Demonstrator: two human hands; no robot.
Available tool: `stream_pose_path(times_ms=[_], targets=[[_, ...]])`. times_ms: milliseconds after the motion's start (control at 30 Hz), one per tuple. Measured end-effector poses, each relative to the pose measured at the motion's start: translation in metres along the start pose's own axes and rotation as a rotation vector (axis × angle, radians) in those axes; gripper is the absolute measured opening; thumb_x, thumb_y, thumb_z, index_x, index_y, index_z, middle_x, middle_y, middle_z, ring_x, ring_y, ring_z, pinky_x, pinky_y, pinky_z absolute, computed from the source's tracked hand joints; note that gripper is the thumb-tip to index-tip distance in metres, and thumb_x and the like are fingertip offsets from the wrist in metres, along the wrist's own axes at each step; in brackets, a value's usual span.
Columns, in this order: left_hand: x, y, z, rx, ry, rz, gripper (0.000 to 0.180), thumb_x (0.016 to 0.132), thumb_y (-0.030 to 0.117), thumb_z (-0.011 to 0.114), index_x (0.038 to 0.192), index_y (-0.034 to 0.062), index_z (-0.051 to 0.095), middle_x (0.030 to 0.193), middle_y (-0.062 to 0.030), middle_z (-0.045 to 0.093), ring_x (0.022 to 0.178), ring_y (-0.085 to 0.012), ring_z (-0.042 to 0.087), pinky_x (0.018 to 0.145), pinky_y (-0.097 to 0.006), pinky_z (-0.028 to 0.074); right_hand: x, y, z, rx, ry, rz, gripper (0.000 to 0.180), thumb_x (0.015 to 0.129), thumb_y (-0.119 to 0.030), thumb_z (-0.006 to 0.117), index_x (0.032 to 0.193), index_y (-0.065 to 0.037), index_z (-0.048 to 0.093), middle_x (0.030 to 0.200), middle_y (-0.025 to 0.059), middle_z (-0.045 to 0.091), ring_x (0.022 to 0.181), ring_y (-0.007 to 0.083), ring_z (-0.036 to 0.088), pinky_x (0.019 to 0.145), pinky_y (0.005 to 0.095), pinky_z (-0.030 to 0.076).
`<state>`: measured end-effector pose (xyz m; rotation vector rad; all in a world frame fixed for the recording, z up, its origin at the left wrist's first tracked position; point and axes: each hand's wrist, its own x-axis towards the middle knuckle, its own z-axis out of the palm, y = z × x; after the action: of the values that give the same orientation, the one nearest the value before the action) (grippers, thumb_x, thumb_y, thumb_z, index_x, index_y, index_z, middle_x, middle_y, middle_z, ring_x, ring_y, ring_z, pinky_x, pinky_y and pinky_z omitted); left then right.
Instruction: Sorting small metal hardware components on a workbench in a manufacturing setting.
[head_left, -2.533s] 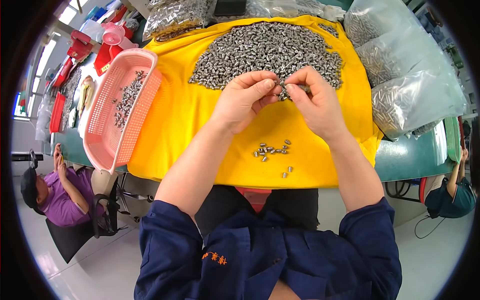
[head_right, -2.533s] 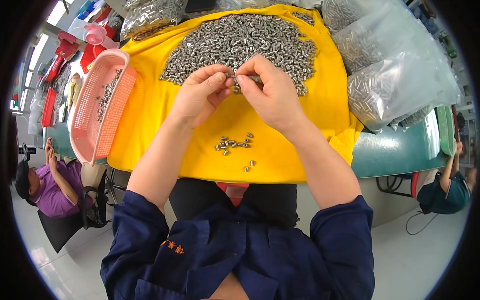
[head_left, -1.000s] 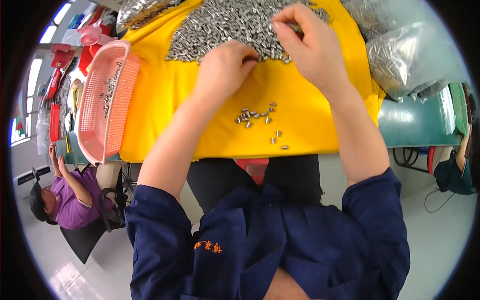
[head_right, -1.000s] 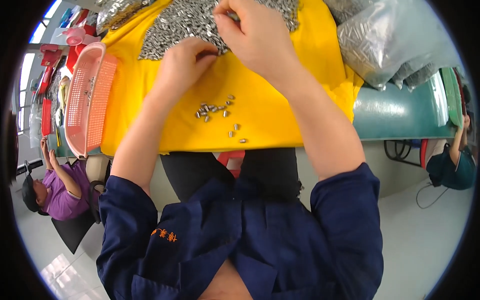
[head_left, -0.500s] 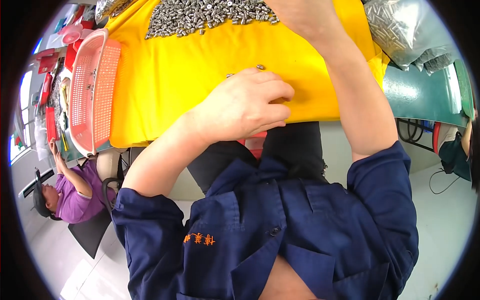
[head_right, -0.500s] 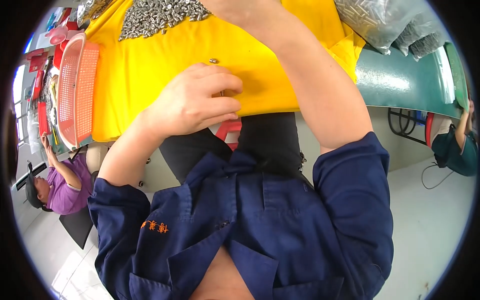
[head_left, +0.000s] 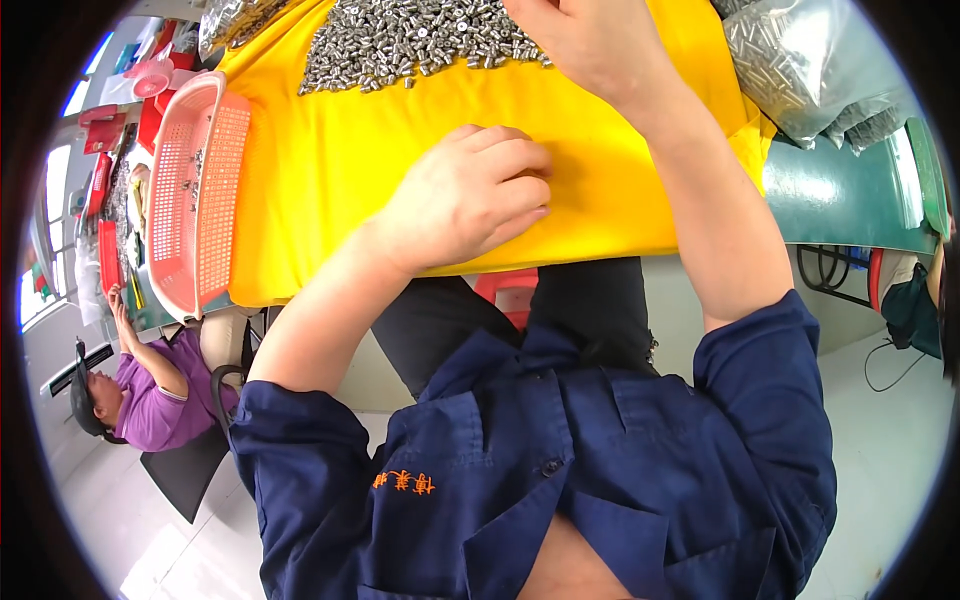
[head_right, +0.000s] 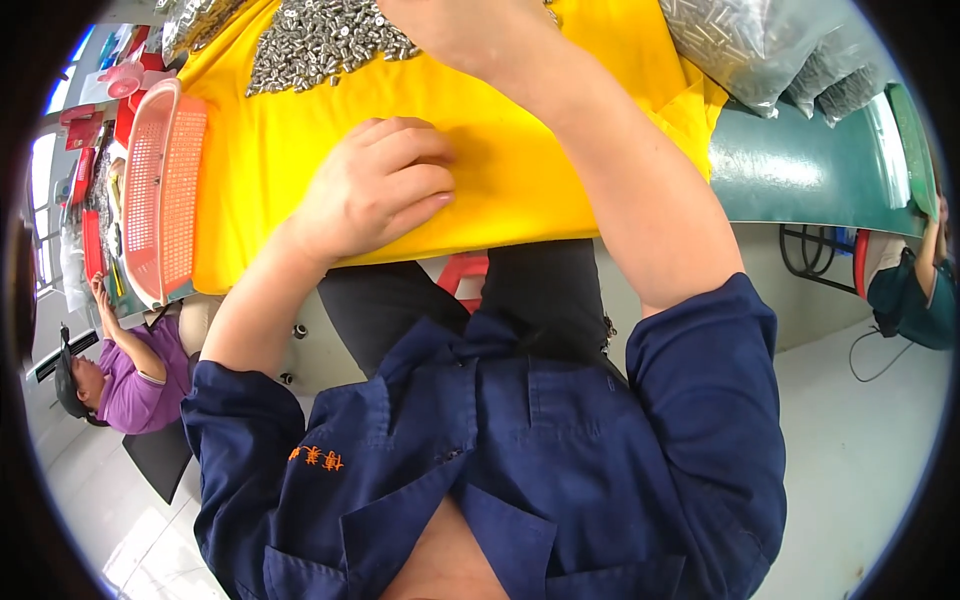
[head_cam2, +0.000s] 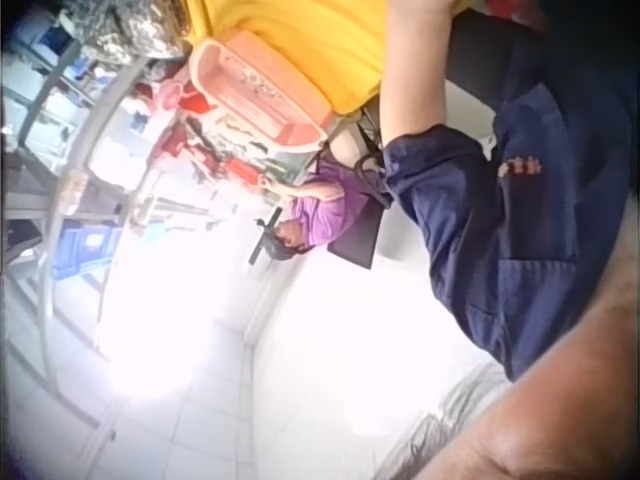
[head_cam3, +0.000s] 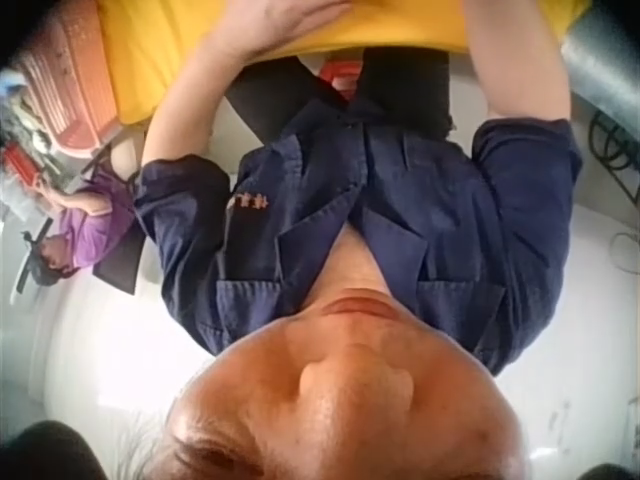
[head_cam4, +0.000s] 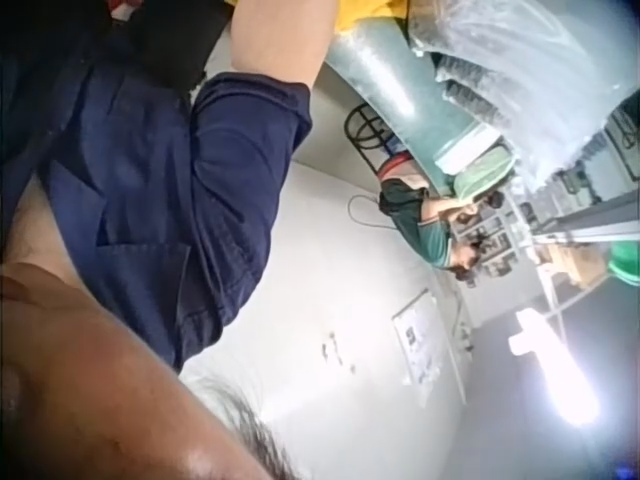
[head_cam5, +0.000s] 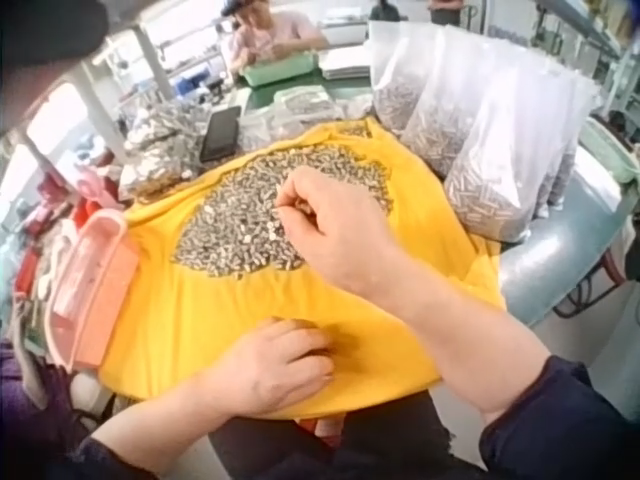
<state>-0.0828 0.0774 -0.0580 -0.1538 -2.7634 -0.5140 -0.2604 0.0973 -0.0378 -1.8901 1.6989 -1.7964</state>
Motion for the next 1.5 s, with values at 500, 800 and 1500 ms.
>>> stream_pose_path(times_ms=[500,800,1500], targets=[[0.000,-0.015,0.002,-0.059,0.236,-0.294,0.009,0.073,0.012,0.062,0.081,0.0059,0.062,0.090,-0.0094,0.060,0.084,-0.0281,0.058,0.073,-0.035,0.048,-0.001,-0.002,-0.001,0.005,-0.053,0.085,0.006,0.078,-0.007,0.058,0.080,-0.003,0.053,0.063,0.0106,0.054,0.054,0.0218,0.053,0.051,0.0304,0.041],[0.017,-0.061,-0.015,0.209,0.203,-0.505,0.012,0.076,0.016,0.059,0.085,0.0099,0.064,0.084,-0.0066,0.061,0.075,-0.0269,0.060,0.067,-0.036,0.049,0.001,-0.005,-0.001,-0.012,-0.062,0.104,0.006,0.078,-0.007,0.058,0.080,-0.004,0.053,0.065,0.0099,0.054,0.056,0.0210,0.053,0.052,0.0294,0.041],[0.030,-0.053,-0.034,0.123,0.004,-0.626,0.013,0.076,0.015,0.059,0.082,0.0051,0.064,0.080,-0.0104,0.064,0.072,-0.0241,0.062,0.067,-0.033,0.048,-0.001,-0.004,-0.005,-0.035,-0.199,0.229,0.011,0.082,-0.010,0.056,0.090,-0.003,0.055,0.074,0.0027,0.058,0.061,0.0068,0.047,0.055,0.0211,0.040]])
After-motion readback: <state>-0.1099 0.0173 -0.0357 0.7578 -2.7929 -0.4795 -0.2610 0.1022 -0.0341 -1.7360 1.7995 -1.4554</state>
